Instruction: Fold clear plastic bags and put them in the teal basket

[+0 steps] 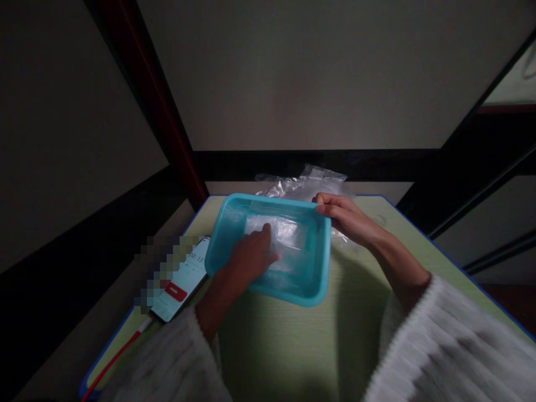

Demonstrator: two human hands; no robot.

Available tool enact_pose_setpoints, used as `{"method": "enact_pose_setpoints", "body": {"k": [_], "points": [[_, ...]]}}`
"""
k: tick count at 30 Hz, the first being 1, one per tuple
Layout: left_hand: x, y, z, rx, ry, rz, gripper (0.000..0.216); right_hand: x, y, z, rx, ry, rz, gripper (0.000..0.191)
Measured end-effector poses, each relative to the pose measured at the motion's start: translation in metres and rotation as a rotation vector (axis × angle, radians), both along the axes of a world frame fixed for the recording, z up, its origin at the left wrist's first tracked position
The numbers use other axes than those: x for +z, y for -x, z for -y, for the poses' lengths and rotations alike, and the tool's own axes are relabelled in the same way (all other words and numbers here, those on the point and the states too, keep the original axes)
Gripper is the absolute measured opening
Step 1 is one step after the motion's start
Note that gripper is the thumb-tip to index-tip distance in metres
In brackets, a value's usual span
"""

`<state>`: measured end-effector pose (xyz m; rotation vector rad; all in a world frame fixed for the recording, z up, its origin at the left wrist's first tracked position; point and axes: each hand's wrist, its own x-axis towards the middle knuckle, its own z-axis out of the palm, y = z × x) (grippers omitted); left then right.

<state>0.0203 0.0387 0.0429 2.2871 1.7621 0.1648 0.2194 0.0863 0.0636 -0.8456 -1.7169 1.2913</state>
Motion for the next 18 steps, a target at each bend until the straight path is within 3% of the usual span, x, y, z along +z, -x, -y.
{"method": "enact_pose_setpoints", "body": {"k": [9, 18], "points": [[-0.006, -0.002, -0.004, -0.008, 0.001, 0.166, 0.032, 0.002, 0.002, 0.001, -0.004, 0.025, -0.002, 0.024], [0.007, 0.0, -0.002, -0.019, -0.015, 0.53, 0.034, 0.002, 0.001, 0.003, -0.012, 0.127, -0.017, 0.029]]}}
